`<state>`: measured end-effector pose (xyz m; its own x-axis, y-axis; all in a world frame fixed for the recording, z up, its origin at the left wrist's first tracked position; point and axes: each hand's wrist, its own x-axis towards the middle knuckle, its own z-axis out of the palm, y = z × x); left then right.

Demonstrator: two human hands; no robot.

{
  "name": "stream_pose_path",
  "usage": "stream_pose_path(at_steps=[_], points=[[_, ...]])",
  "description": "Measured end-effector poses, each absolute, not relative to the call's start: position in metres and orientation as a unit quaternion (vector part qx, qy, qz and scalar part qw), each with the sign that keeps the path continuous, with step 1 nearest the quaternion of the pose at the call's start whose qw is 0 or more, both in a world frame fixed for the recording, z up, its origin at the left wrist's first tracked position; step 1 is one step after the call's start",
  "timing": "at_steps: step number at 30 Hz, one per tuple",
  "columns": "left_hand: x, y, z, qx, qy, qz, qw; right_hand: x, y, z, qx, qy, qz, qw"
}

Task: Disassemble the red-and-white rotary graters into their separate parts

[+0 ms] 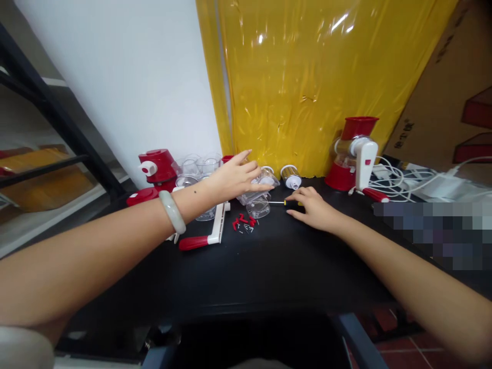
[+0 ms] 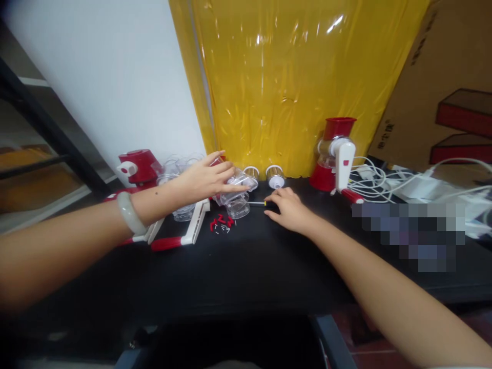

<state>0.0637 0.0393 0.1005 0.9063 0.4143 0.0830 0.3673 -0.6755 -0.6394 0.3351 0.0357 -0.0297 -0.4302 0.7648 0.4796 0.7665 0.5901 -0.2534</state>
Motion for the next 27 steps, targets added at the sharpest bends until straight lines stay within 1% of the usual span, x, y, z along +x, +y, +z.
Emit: stream_pose_path(at_steps=[4, 6, 10, 13, 17, 22, 25, 27], points=[[0.054, 0.032, 0.099, -0.924, -0.229, -0.001, 0.308, 0.313, 0.033, -0.025, -0.382, -0.864, 0.025, 0.329], [0.048, 0.029, 0.100, -0.922, -0.237, -0.014, 0.305, 0.305, 0.037, -0.022, -0.369, -0.867, 0.029, 0.333], [0.035, 0.026, 0.104, -0.905, -0.241, -0.004, 0.351, 0.294, 0.045, -0.018, -0.352, -0.880, 0.033, 0.319], [0.028, 0.025, 0.105, -0.895, -0.239, 0.008, 0.376, 0.285, 0.047, -0.014, -0.341, -0.877, 0.042, 0.336], [0.025, 0.023, 0.104, -0.903, -0.247, 0.010, 0.352, 0.269, 0.043, -0.010, -0.353, -0.857, 0.080, 0.367], [0.023, 0.014, 0.107, -0.904, -0.271, 0.004, 0.330, 0.257, 0.035, -0.008, -0.338, -0.861, 0.094, 0.367], [0.015, 0.010, 0.110, -0.900, -0.286, -0.032, 0.327, 0.257, 0.030, -0.004, -0.339, -0.851, 0.106, 0.387], [0.008, 0.008, 0.111, -0.894, -0.322, -0.075, 0.303, 0.259, 0.026, 0.000, -0.332, -0.841, 0.114, 0.411]])
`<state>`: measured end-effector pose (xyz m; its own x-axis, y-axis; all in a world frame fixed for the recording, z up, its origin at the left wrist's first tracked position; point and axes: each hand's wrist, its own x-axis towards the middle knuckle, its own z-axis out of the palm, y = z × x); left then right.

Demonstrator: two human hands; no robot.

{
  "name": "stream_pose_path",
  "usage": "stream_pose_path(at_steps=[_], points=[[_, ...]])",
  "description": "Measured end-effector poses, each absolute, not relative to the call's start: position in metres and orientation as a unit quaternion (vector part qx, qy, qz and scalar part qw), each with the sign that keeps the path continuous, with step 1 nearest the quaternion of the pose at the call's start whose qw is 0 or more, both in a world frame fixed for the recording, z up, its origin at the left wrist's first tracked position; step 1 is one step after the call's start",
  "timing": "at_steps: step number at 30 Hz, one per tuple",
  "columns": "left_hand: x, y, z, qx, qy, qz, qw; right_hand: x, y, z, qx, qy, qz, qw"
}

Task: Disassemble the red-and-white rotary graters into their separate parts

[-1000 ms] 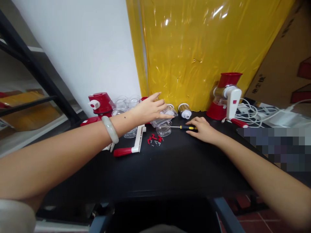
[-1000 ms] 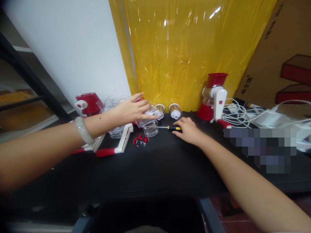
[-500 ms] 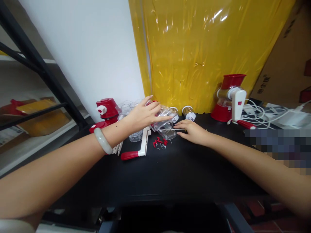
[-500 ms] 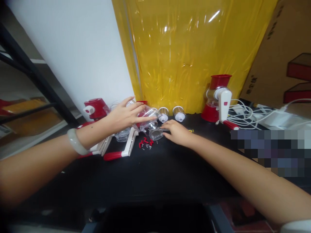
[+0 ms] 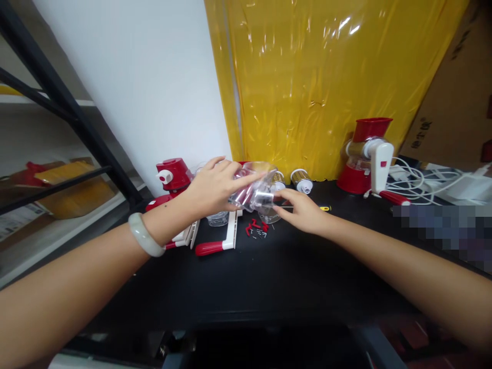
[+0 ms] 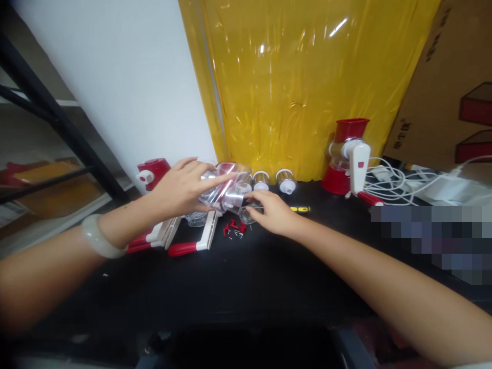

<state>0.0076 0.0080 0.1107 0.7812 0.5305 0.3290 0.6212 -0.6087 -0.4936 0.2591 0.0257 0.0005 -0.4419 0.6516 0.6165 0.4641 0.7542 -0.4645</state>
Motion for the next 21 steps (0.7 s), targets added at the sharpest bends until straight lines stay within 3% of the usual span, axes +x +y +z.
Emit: stream_pose_path(at_steps=[5, 9, 14, 21], points=[[-0.003, -0.003, 0.102, -0.861, -0.411, -0.244, 0.175, 0.256, 0.017, 0.022, -0.294, -0.780, 0.224, 0.504], [0.005, -0.014, 0.083, -0.840, -0.402, -0.339, 0.136, 0.235, 0.010, 0.043, -0.283, -0.737, 0.303, 0.533], [0.021, -0.021, 0.057, -0.819, -0.413, -0.379, 0.124, 0.216, 0.006, 0.064, -0.337, -0.744, 0.232, 0.528], [0.030, -0.004, 0.050, -0.846, -0.362, -0.390, 0.020, 0.228, 0.015, 0.086, -0.396, -0.710, 0.164, 0.559]])
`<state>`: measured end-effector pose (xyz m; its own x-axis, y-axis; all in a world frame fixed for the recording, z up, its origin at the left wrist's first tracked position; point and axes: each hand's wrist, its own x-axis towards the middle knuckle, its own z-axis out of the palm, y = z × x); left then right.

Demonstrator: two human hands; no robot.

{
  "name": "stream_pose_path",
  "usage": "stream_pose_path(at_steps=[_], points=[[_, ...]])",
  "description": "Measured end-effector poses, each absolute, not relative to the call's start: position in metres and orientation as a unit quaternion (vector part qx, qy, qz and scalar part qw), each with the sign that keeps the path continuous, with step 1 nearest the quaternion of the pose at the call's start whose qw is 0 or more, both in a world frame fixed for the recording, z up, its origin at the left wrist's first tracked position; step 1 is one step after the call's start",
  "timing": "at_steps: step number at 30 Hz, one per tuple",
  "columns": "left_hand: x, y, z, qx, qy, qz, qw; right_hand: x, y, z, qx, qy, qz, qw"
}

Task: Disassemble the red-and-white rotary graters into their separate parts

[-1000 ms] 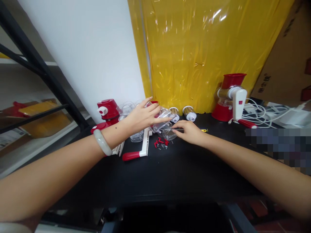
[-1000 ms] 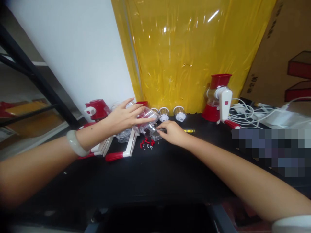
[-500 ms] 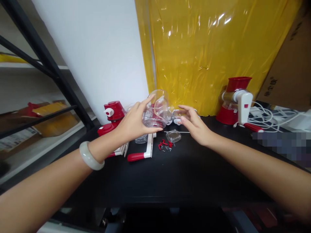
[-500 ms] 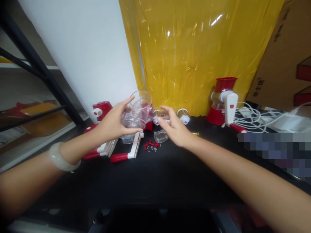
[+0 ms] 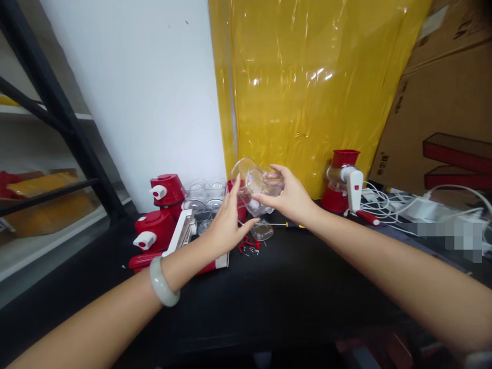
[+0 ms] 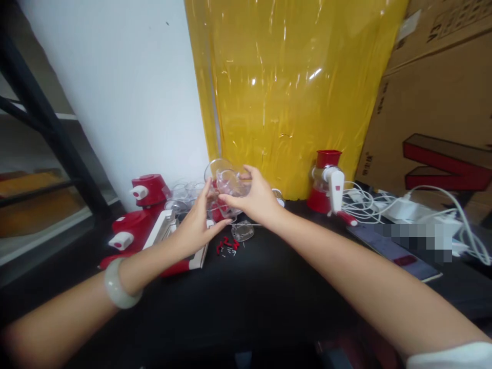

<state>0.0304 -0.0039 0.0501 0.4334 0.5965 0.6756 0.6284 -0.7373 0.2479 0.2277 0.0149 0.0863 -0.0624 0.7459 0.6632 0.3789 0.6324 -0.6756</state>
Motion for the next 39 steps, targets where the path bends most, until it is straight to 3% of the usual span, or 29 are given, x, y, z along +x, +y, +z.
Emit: stream_pose_path(at_steps=[8, 16, 23, 39], points=[[0.007, -0.016, 0.045, -0.879, -0.404, -0.252, 0.001, 0.324, 0.078, 0.100, -0.602, -0.605, 0.009, 0.522], [-0.033, -0.001, 0.036, -0.872, -0.430, -0.231, 0.033, 0.382, 0.129, 0.052, -0.710, -0.545, -0.045, 0.443], [-0.030, -0.003, 0.035, -0.870, -0.436, -0.230, 0.025, 0.364, 0.147, 0.033, -0.734, -0.553, -0.043, 0.392], [-0.026, -0.001, 0.034, -0.874, -0.427, -0.228, 0.028, 0.344, 0.158, 0.022, -0.711, -0.565, -0.034, 0.417]])
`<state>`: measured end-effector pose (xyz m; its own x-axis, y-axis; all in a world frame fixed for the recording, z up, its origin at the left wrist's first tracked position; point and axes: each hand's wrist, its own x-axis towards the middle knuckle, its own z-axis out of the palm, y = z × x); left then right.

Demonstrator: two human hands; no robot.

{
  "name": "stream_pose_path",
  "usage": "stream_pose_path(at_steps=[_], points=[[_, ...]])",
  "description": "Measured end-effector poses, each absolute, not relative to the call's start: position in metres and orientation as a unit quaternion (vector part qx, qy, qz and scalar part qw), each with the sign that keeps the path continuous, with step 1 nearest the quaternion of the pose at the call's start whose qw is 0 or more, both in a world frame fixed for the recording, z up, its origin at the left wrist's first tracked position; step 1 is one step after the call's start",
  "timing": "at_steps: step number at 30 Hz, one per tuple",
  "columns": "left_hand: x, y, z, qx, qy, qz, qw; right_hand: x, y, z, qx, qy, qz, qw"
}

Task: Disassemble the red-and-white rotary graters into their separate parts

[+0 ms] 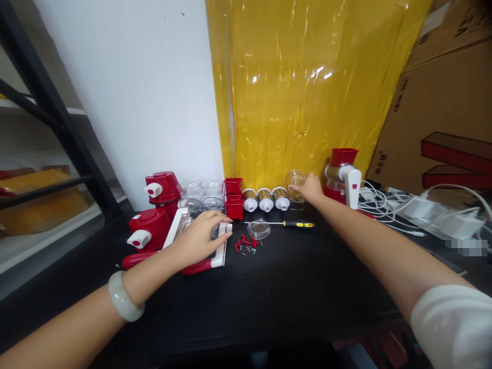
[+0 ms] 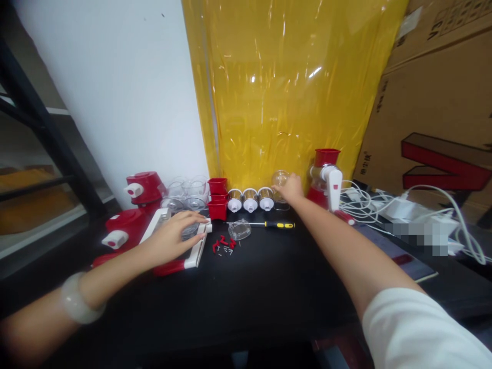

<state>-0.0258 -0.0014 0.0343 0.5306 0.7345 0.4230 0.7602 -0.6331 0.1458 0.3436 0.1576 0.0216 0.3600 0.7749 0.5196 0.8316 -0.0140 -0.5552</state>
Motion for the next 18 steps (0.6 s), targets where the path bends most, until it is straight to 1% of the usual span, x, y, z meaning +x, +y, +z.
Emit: stream_pose_path(at_steps=[4, 6, 8, 10, 11, 12, 13, 15, 17, 18], points=[[-0.027, 0.000, 0.035, -0.876, -0.424, -0.229, 0.032, 0.343, 0.155, 0.022, -0.701, -0.570, -0.017, 0.429], [-0.027, 0.000, 0.035, -0.876, -0.421, -0.232, 0.033, 0.340, 0.146, 0.026, -0.698, -0.567, -0.028, 0.437], [-0.028, 0.000, 0.035, -0.877, -0.419, -0.234, 0.032, 0.333, 0.131, 0.033, -0.675, -0.576, -0.084, 0.453], [-0.029, 0.001, 0.034, -0.875, -0.420, -0.237, 0.033, 0.322, 0.112, 0.038, -0.611, -0.625, -0.150, 0.462], [-0.029, 0.001, 0.034, -0.874, -0.421, -0.239, 0.033, 0.316, 0.102, 0.040, -0.572, -0.665, -0.160, 0.453], [-0.029, 0.001, 0.034, -0.872, -0.423, -0.242, 0.034, 0.309, 0.093, 0.039, -0.528, -0.719, -0.149, 0.427], [-0.029, 0.001, 0.033, -0.871, -0.424, -0.245, 0.034, 0.302, 0.085, 0.038, -0.478, -0.782, -0.119, 0.381], [-0.028, 0.002, 0.034, -0.870, -0.424, -0.250, 0.032, 0.290, 0.072, 0.030, -0.380, -0.888, -0.036, 0.257], [-0.026, 0.001, 0.035, -0.872, -0.420, -0.251, 0.030, 0.280, 0.065, 0.017, -0.334, -0.930, 0.012, 0.155], [-0.024, 0.000, 0.036, -0.873, -0.417, -0.251, 0.030, 0.276, 0.063, 0.011, -0.332, -0.934, 0.011, 0.129]])
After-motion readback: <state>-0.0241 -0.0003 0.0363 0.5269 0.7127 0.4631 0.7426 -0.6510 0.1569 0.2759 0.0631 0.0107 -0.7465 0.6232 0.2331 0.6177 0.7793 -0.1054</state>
